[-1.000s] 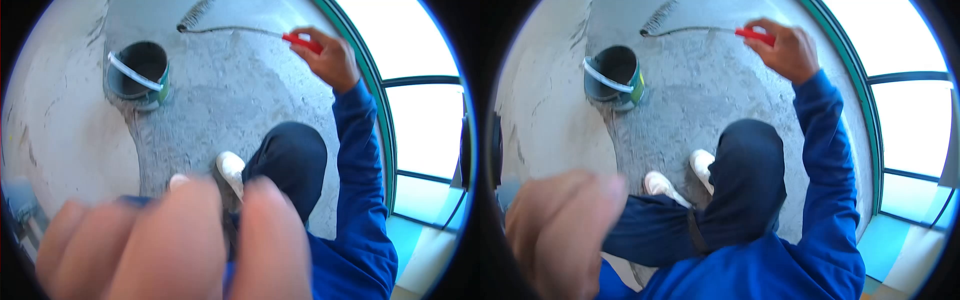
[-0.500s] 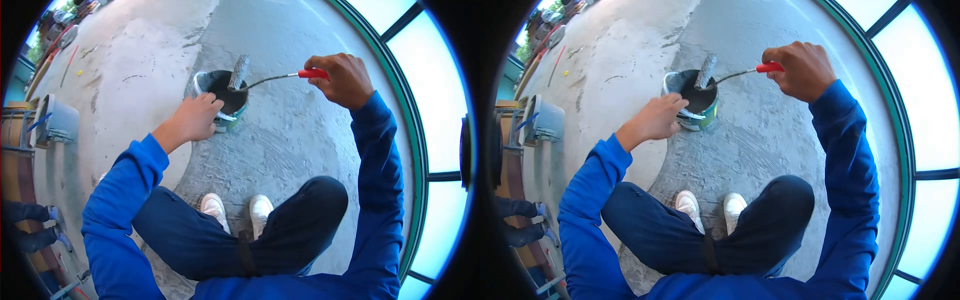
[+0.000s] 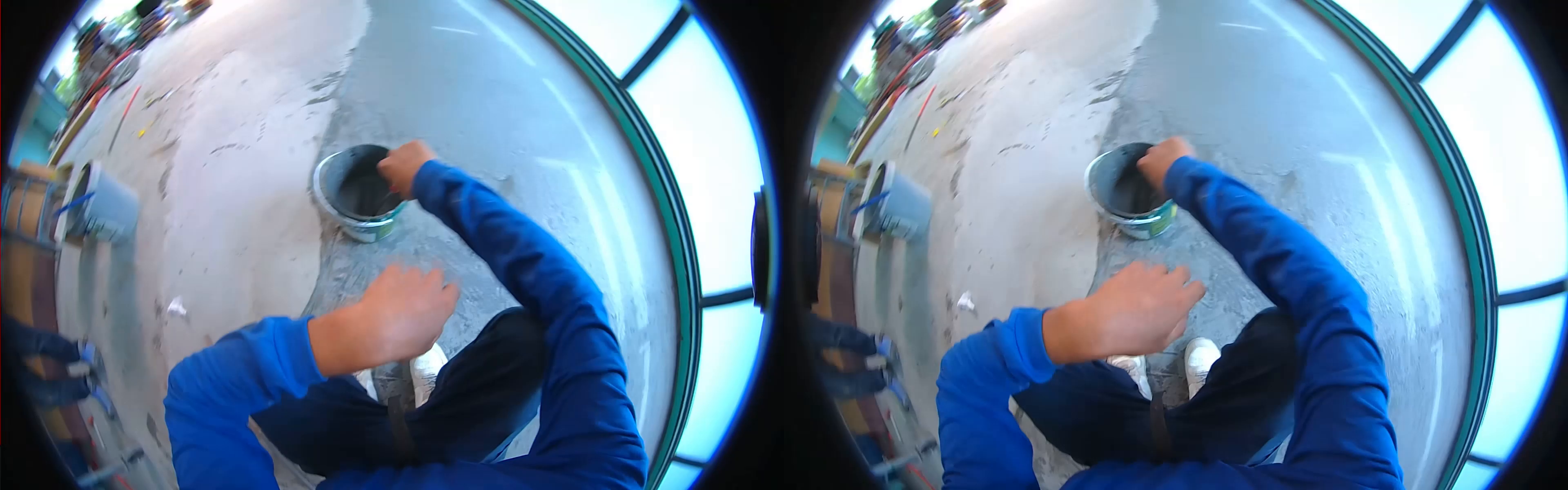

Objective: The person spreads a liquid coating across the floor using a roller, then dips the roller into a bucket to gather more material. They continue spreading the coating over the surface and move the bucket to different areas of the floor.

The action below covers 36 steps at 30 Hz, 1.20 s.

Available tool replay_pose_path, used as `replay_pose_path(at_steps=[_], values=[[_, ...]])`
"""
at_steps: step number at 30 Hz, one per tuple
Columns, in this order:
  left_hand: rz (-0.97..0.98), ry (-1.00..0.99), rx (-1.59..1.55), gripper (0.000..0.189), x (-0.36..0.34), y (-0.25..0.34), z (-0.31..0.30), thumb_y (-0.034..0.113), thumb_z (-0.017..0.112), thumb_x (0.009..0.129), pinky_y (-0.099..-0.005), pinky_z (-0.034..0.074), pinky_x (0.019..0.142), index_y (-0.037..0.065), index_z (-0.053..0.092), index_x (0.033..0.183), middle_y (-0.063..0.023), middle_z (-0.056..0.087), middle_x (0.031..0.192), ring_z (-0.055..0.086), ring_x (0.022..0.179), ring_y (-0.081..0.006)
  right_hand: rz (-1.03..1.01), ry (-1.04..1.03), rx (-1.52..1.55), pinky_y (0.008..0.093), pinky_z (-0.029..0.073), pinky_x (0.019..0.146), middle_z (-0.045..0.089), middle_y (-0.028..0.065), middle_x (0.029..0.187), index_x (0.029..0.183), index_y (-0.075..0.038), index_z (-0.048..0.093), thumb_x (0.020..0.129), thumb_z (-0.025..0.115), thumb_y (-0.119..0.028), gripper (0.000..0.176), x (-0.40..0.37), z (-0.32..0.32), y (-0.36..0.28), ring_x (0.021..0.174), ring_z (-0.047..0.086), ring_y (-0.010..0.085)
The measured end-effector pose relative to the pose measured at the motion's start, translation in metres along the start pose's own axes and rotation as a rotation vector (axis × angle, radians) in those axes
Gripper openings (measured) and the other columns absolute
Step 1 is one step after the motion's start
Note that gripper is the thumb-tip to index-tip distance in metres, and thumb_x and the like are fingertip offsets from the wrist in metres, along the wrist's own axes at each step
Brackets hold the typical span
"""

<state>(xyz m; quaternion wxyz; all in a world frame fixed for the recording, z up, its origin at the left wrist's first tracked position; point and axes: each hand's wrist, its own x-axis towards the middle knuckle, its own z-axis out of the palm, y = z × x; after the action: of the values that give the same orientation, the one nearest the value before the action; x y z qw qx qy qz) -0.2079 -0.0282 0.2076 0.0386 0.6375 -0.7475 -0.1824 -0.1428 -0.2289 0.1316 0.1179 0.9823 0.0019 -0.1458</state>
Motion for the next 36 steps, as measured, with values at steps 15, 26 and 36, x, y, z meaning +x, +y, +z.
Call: replay_pose_path(at_steps=[15, 26, 36], values=[[0.146, -0.220, -0.018, 0.035, 0.005, -0.004, 0.019, 0.023, 0.060, 0.085, -0.0449, 0.048, 0.074, 0.006, 0.055, 0.115, -0.0145, 0.060, 0.096, 0.062, 0.091, -0.0323, 0.132, 0.406, 0.340, 0.0439, 0.049, 0.058, 0.063, 0.0097, 0.067, 0.074, -0.014, 0.064, 0.072, 0.070, -0.018, 0.008, -0.078, 0.058, 0.030, 0.070, 0.064, 0.0323], [0.128, -0.262, -0.011, 0.031, 0.010, -0.004, 0.031, 0.021, 0.059, 0.086, -0.0439, 0.047, 0.074, 0.006, 0.055, 0.112, -0.0119, 0.059, 0.097, 0.061, 0.091, -0.0310, 0.657, 0.800, 0.714, 0.0361, 0.051, 0.062, 0.071, 0.0076, 0.088, 0.102, -0.017, 0.071, 0.078, 0.074, -0.025, 0.025, -0.231, 0.093, 0.002, 0.066, 0.065, 0.0236], [0.082, -0.270, -0.011, 0.034, 0.011, -0.007, 0.034, 0.023, 0.060, 0.086, -0.0443, 0.046, 0.077, 0.005, 0.055, 0.115, -0.0138, 0.058, 0.100, 0.060, 0.093, -0.0305, 1.205, 0.553, 0.542, 0.0397, 0.052, 0.069, 0.070, 0.0054, 0.096, 0.105, -0.021, 0.068, 0.081, 0.068, -0.033, 0.027, -0.279, 0.270, -0.008, 0.082, 0.067, 0.0289]])
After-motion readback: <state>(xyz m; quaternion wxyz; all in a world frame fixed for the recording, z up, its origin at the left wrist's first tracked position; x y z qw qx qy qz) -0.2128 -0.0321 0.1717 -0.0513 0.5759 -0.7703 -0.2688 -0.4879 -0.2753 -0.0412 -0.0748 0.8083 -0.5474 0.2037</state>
